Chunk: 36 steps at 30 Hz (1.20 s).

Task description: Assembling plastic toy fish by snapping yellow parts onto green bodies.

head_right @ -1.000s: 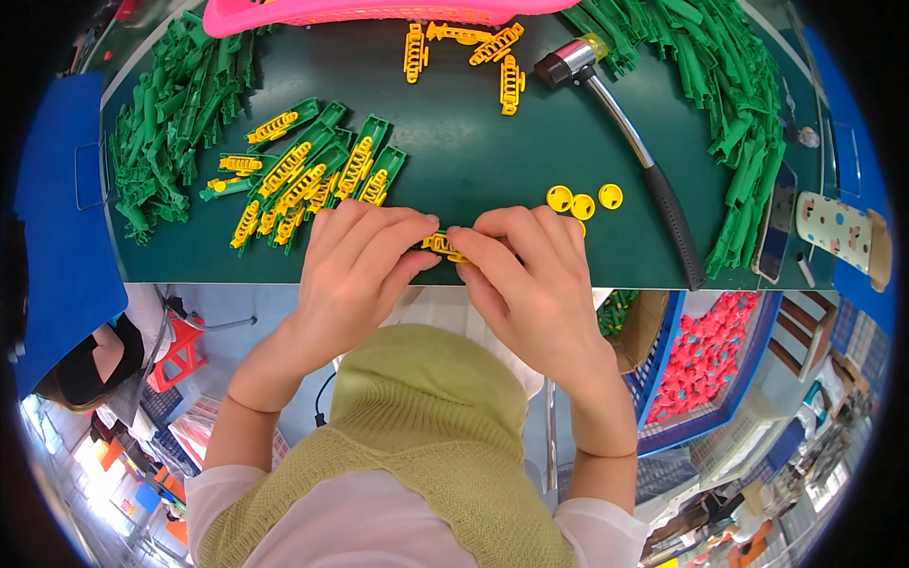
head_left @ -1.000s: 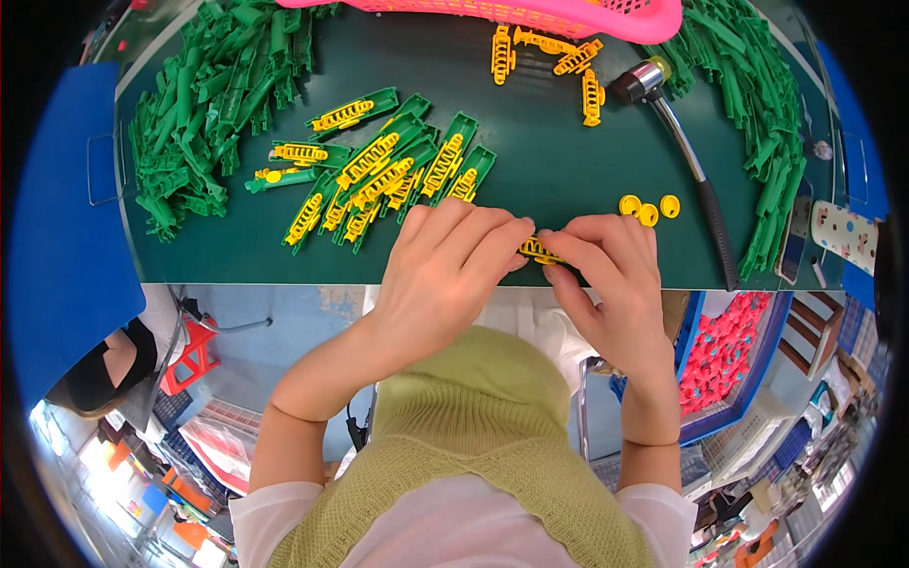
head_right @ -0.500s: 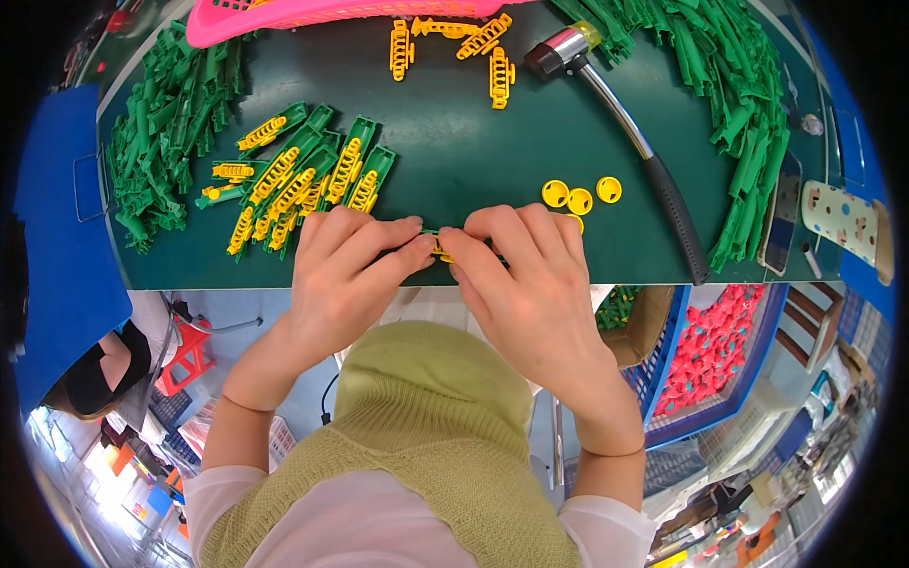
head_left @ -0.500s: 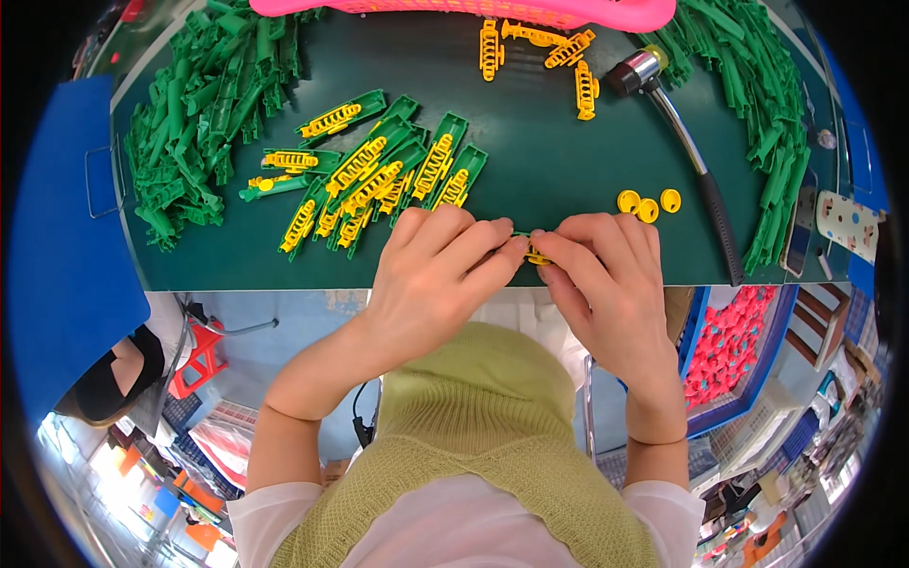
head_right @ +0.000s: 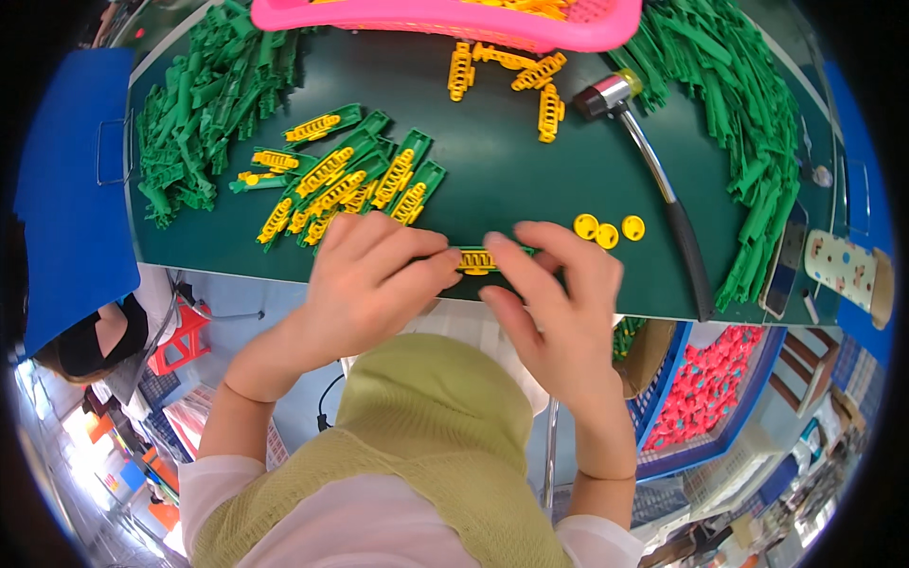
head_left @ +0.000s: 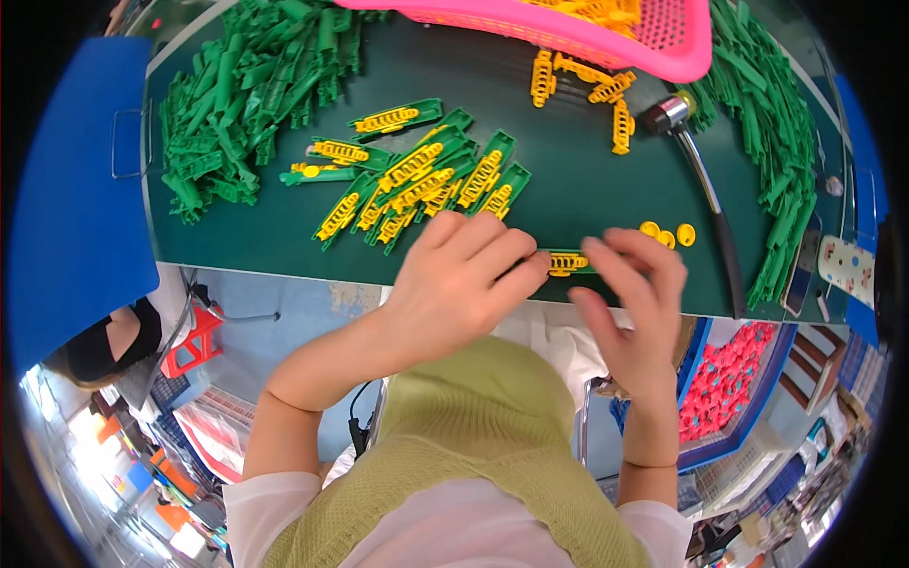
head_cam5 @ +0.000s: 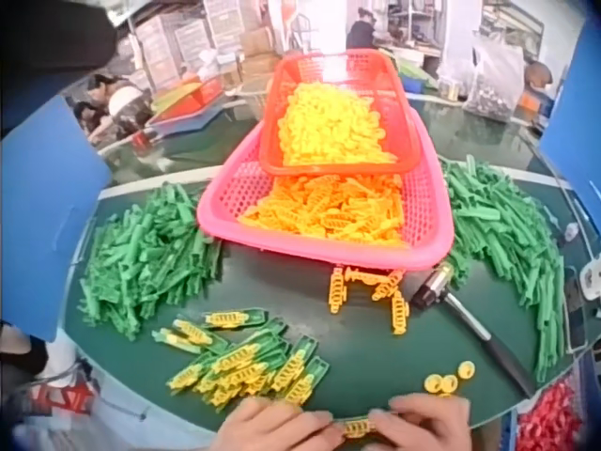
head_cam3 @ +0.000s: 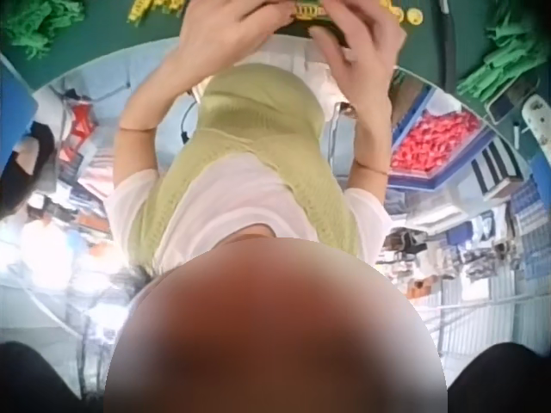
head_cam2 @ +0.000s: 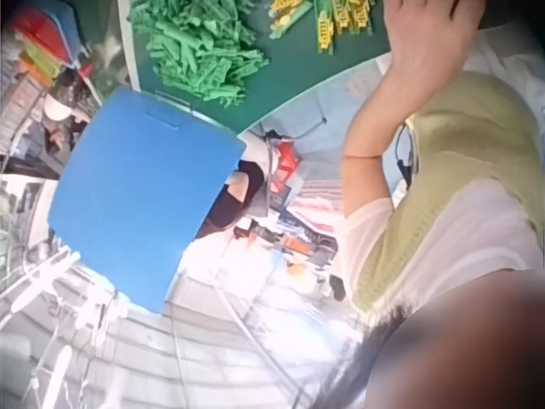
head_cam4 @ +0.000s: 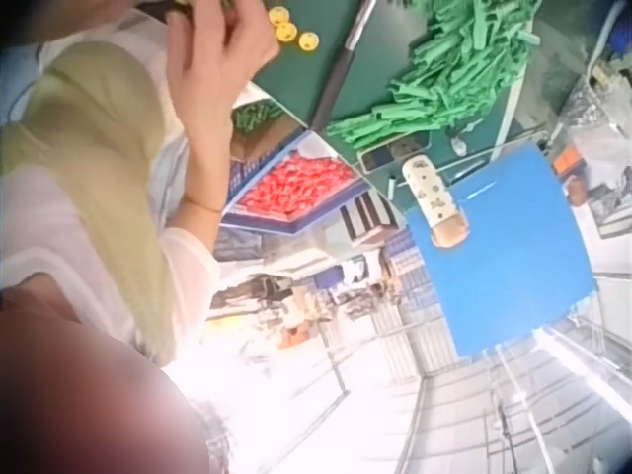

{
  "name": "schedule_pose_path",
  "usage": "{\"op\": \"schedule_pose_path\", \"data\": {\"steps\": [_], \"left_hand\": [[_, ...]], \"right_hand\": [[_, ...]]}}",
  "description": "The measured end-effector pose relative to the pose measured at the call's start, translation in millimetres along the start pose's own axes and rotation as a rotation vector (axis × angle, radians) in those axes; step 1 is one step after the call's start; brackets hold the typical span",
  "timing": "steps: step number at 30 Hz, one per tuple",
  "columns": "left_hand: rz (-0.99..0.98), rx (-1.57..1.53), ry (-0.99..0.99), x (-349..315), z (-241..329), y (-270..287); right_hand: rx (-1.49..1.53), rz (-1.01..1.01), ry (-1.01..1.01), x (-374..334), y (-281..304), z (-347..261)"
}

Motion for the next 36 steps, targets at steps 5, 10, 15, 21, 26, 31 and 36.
{"op": "schedule_pose_path", "data": {"steps": [5,10,15,21,26,31,36], "left_hand": [[0.083,0.156,0.213,-14.0,-18.1,38.4],[0.127,0.196,0.278,-21.3,-21.5,41.0],[0.267,0.262,0.304,-27.2,-51.9,67.8],[0.316,0.452,0.424,-47.1,-114.2,84.5],[0.265,0.499,0.414,-42.9,-137.4,82.2],[0.213,0.567,0.360,-25.7,-151.7,71.4],[0.208,0.503,0.358,-22.3,-158.6,82.1]], "right_hand": [[0.069,0.158,-0.036,7.8,15.6,1.3],[0.008,0.132,0.062,17.4,4.8,-4.0],[-0.023,0.116,0.099,17.3,5.2,-5.0],[-0.067,-0.054,0.087,13.4,3.2,-8.7],[-0.048,-0.055,0.140,20.4,-2.8,-13.9],[-0.068,-0.008,0.181,26.5,-4.3,-13.9],[-0.096,-0.006,0.184,37.9,0.9,-5.5]]}}
Point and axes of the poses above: each hand's wrist, its own x-axis towards the middle knuckle, its own y-axis out of the back of the hand, z = x × y, the point moved 1 cm from there along x, towards the middle knuckle
